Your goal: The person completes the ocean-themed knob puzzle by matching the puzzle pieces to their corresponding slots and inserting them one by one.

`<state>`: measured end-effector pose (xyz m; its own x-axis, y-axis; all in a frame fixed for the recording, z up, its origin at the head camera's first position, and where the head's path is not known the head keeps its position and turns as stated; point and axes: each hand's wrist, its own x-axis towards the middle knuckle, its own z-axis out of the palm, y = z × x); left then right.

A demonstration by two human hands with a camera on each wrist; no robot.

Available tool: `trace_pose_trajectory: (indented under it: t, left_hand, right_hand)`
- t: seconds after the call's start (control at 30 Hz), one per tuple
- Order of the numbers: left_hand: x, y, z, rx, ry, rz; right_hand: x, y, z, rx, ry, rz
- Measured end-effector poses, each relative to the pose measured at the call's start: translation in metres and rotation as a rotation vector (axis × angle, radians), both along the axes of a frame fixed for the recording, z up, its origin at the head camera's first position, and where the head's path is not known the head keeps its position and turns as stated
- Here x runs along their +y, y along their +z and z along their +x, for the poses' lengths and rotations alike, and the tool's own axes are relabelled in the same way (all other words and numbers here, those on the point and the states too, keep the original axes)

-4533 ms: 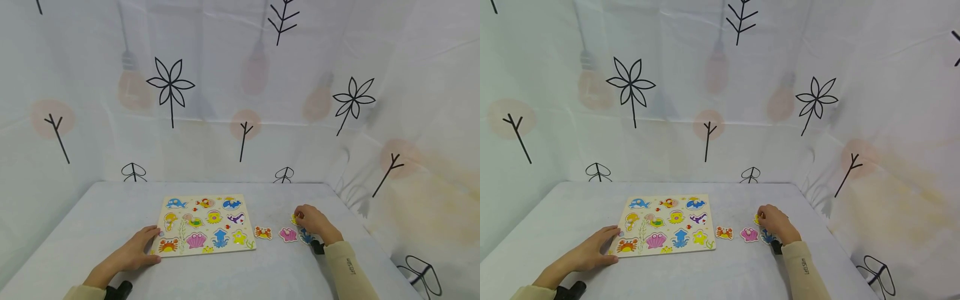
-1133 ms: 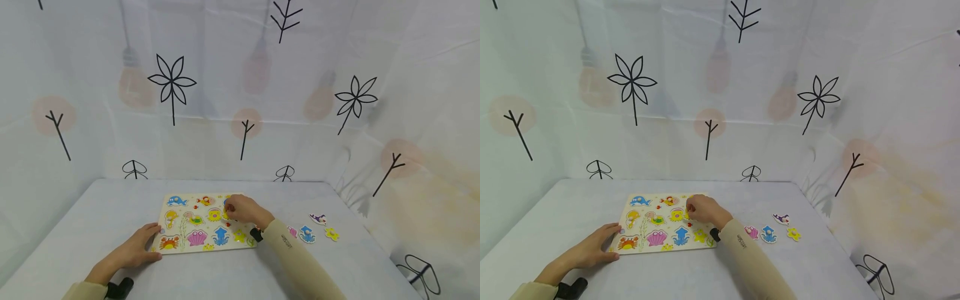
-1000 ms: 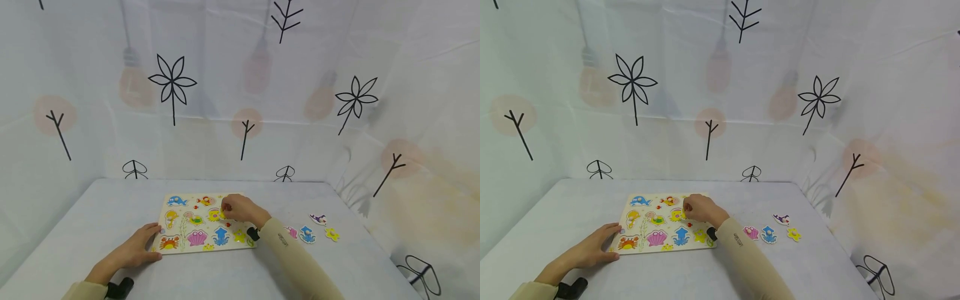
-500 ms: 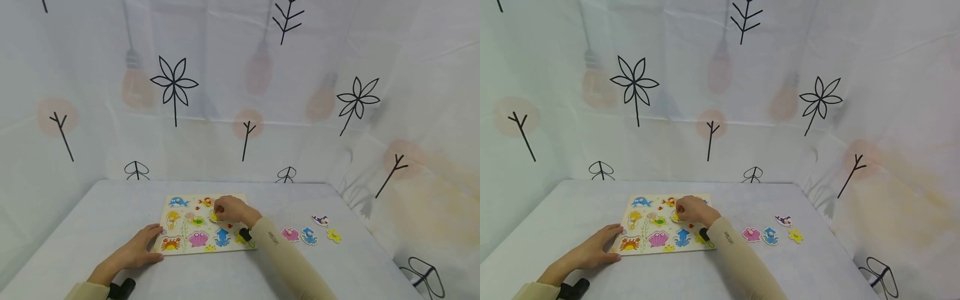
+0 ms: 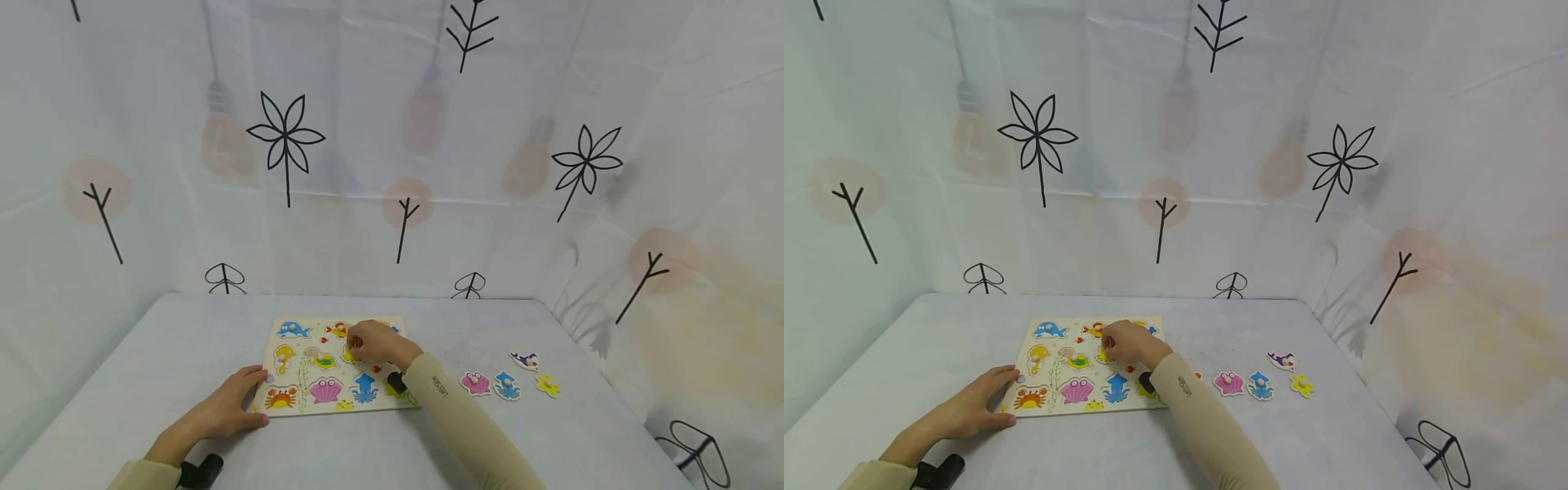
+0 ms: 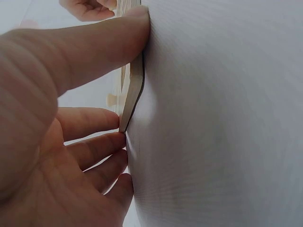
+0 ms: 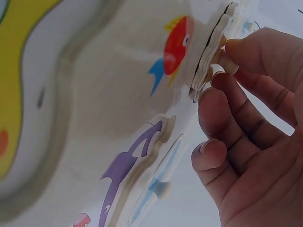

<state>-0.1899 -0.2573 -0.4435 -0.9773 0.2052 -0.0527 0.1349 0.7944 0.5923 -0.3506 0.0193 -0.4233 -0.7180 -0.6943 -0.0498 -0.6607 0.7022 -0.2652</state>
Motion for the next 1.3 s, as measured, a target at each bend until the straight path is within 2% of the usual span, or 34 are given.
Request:
trace_pose_trajectory:
  t: [0.6, 0.83, 1.17, 1.3]
  left_hand:
    - [0.002, 0.0, 0.001, -0.002, 0.002, -0.004]
    - [0.003, 0.0, 0.001, -0.01, 0.006, -0.003]
    - [0.001, 0.0, 0.0, -0.018, 0.014, -0.013]
    - [0.0, 0.0, 0.0, -0.012, 0.012, -0.01]
  right_hand:
    - [0.003, -0.002, 0.0, -0.022, -0.015, -0.011]
    - [0.01, 0.001, 0.006, -0.078, -0.082, -0.049]
    - [0.032, 0.009, 0.021, -0.002, -0.097, -0.017]
    - [0.046, 0.011, 0.025, 0.045, -0.079, -0.013]
